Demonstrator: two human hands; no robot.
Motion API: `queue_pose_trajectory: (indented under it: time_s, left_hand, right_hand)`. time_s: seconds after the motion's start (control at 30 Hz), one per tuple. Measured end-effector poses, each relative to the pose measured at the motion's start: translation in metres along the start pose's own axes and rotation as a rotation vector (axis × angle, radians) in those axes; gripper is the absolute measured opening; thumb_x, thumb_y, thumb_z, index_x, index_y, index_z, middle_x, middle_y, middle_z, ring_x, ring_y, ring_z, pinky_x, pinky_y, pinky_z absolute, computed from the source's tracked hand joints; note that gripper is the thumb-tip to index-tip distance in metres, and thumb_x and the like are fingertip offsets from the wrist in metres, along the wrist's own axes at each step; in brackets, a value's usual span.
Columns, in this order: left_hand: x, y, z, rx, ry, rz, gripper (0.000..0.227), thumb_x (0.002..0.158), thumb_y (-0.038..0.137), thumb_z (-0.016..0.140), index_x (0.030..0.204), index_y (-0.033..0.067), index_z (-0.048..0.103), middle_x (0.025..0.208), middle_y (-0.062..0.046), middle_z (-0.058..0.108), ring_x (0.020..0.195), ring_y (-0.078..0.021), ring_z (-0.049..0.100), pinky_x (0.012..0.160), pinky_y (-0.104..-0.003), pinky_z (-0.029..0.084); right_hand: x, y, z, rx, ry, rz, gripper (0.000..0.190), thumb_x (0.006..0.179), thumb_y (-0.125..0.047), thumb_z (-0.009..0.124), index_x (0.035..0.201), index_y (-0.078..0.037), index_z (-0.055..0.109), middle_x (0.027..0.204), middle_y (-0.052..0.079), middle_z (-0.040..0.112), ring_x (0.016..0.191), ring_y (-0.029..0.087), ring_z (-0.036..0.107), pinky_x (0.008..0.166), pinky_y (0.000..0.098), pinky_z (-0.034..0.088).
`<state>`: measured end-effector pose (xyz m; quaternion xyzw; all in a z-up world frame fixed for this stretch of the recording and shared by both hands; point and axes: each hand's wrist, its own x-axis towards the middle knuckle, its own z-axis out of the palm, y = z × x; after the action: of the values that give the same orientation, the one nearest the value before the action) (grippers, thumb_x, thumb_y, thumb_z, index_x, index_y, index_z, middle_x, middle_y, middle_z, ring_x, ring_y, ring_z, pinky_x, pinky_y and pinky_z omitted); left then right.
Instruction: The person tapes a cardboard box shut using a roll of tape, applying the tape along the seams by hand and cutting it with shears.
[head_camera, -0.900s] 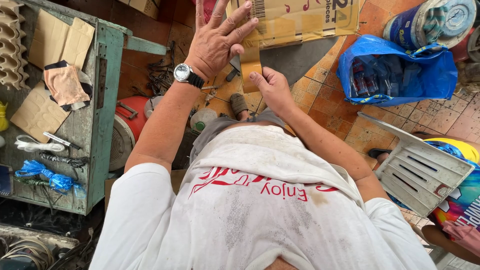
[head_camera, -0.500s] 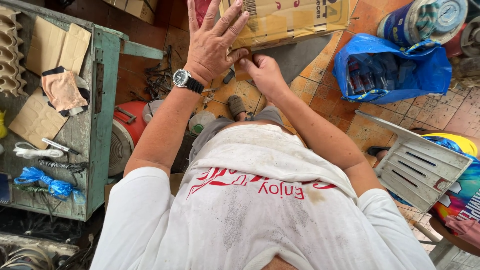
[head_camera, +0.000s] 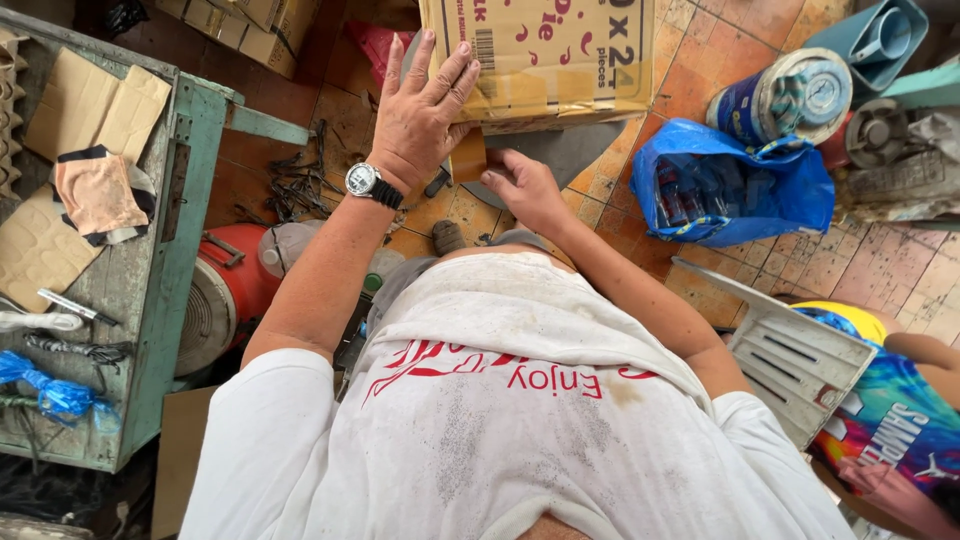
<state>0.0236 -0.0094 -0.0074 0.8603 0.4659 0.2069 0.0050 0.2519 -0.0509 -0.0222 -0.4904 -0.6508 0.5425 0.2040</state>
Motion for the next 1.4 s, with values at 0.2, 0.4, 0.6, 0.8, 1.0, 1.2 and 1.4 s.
queue_pose_trajectory:
  time_s: [0.2,0.4,0.6,0.8,1.0,1.2,1.4]
  left_hand:
    - [0.004,0.011,-0.012,-0.05,-0.107,-0.057,0.057,0.106,-0.005,0.06,0.161,0.0021,0.047,0.167,-0.014,0.035,0.149,-0.0533,0.025,0.122,-0.068,0.015]
    - [-0.003,0.006,-0.003,-0.154,-0.175,-0.097,0.075,0.099,-0.024,0.055,0.164,0.0073,0.034,0.17,-0.013,0.024,0.151,-0.0559,0.02,0.128,-0.063,0.019]
    - [-0.007,0.009,-0.015,-0.152,-0.136,-0.216,0.094,0.087,-0.031,0.059,0.164,0.0126,0.03,0.166,-0.026,0.028,0.15,-0.0442,0.042,0.116,-0.061,0.043]
    - [-0.045,0.04,-0.006,-0.114,0.188,-0.74,0.071,0.099,-0.007,0.074,0.159,0.0102,0.041,0.164,-0.012,0.037,0.103,-0.034,0.071,0.078,-0.045,0.061]
    - [-0.032,0.106,0.03,-0.354,0.389,-1.035,0.084,0.096,0.076,0.038,0.135,0.0034,0.056,0.127,-0.019,0.064,0.116,-0.0304,0.064,0.096,-0.046,0.055]
    - [-0.039,0.127,0.075,-0.609,0.5,-1.189,0.075,0.095,0.071,0.056,0.149,0.0206,0.045,0.124,-0.009,0.067,0.109,-0.0197,0.068,0.086,-0.036,0.054]
    - [-0.054,0.121,0.106,-0.829,0.593,-1.091,0.05,0.107,0.037,0.056,0.147,0.007,0.049,0.127,-0.007,0.068,0.108,-0.0155,0.068,0.096,-0.03,0.056]
  right_hand:
    - [-0.022,-0.034,-0.07,-0.273,0.107,-0.294,0.018,0.103,-0.018,0.07,0.114,-0.005,0.075,0.095,0.007,0.077,0.073,0.014,0.066,0.064,0.0308,0.054]
    - [0.071,-0.02,-0.177,-0.588,0.438,-0.49,0.021,0.108,-0.011,0.062,0.128,-0.006,0.063,0.128,0.015,0.068,0.116,0.035,0.061,0.094,0.0492,0.052]
    - [0.156,-0.023,-0.233,-1.091,0.231,-0.48,0.056,0.086,-0.005,0.079,0.14,-0.009,0.064,0.135,0.01,0.061,0.111,0.041,0.053,0.074,0.0623,0.048]
    - [0.16,-0.026,-0.26,-1.125,0.063,-0.531,0.037,0.099,-0.001,0.074,0.135,0.001,0.072,0.115,0.016,0.06,0.097,0.036,0.046,0.078,0.0512,0.049]
    - [0.159,-0.041,-0.252,-1.121,-0.062,-0.356,0.039,0.102,-0.012,0.075,0.136,0.004,0.064,0.117,0.017,0.045,0.1,0.038,0.051,0.089,0.0536,0.051]
    - [0.176,-0.028,-0.255,-1.181,-0.067,-0.354,0.012,0.103,-0.007,0.064,0.105,0.003,0.058,0.1,0.024,0.062,0.086,0.045,0.061,0.07,0.0536,0.054]
    - [0.076,-0.153,-0.245,-0.254,-0.207,-0.06,0.019,0.108,0.003,0.054,0.128,0.002,0.052,0.111,0.012,0.064,0.095,0.016,0.071,0.092,0.0294,0.069]
